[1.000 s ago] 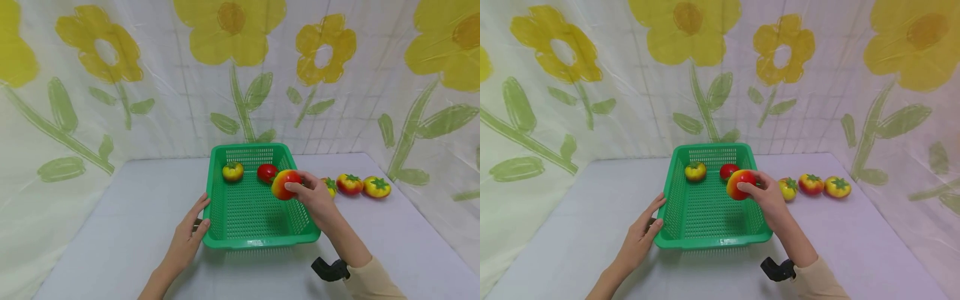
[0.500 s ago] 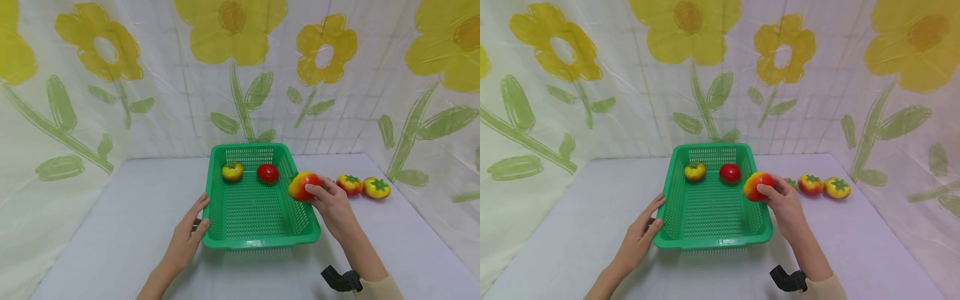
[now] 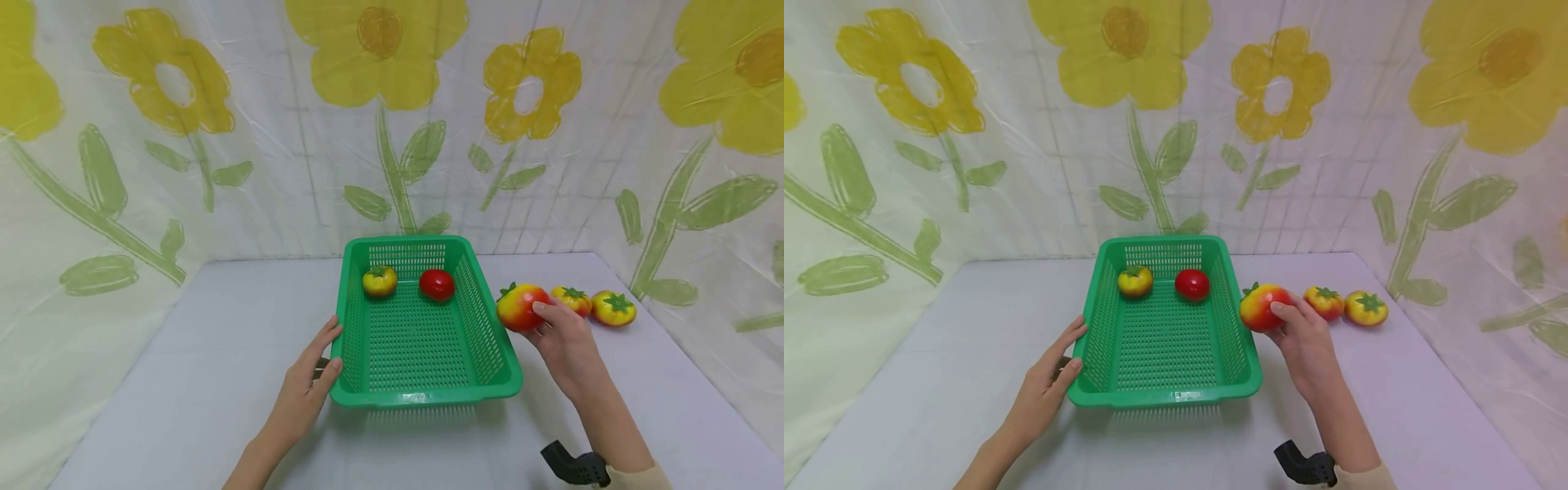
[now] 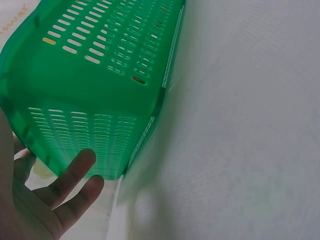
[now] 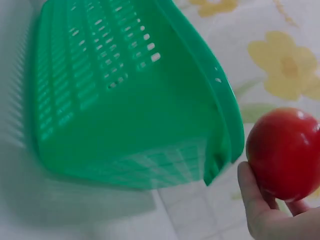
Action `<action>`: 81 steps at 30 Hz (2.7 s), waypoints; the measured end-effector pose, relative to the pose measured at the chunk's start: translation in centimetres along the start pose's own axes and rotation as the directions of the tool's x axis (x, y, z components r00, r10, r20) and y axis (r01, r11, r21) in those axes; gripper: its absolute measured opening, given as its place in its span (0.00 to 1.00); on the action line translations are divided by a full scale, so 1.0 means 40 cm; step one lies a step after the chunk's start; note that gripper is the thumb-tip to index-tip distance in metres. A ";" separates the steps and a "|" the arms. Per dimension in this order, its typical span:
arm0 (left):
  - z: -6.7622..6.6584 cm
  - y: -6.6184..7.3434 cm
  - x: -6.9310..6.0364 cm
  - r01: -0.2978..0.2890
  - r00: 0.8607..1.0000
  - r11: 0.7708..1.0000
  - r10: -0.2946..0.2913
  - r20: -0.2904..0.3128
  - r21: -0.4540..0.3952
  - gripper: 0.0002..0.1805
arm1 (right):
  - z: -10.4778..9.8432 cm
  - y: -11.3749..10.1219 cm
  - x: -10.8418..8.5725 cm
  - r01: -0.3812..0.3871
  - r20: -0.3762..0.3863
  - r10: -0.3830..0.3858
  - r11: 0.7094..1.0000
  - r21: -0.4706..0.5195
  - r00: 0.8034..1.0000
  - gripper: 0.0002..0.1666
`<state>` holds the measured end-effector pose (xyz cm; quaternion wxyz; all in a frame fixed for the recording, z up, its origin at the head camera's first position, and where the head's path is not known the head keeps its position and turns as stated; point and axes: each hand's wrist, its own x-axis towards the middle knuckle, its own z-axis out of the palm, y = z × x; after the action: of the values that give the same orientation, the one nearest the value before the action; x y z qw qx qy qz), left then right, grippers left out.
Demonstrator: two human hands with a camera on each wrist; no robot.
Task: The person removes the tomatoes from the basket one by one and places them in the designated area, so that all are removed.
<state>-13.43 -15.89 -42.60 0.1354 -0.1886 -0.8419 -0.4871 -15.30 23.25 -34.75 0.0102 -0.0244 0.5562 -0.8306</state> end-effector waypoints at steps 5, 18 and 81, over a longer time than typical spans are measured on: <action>0.000 0.000 0.000 -0.005 1.000 1.000 0.005 0.000 0.008 0.27 | -0.028 0.002 -0.003 0.020 0.006 -0.020 0.999 0.025 1.000 0.35; -0.001 -0.001 0.000 -0.028 1.000 1.000 0.028 -0.002 0.001 0.27 | -0.132 0.007 -0.004 -0.007 -0.108 0.006 1.000 -0.007 0.994 0.37; 0.001 -0.005 0.000 -0.050 0.999 0.999 0.050 0.011 0.000 0.27 | -0.282 0.080 0.029 -0.219 -0.199 0.103 0.624 -0.750 0.975 0.47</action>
<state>-13.53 -15.96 -42.76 0.1432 -0.2124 -0.8378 -0.4822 -17.06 32.41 -41.97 0.0353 0.0804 0.8549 -0.5113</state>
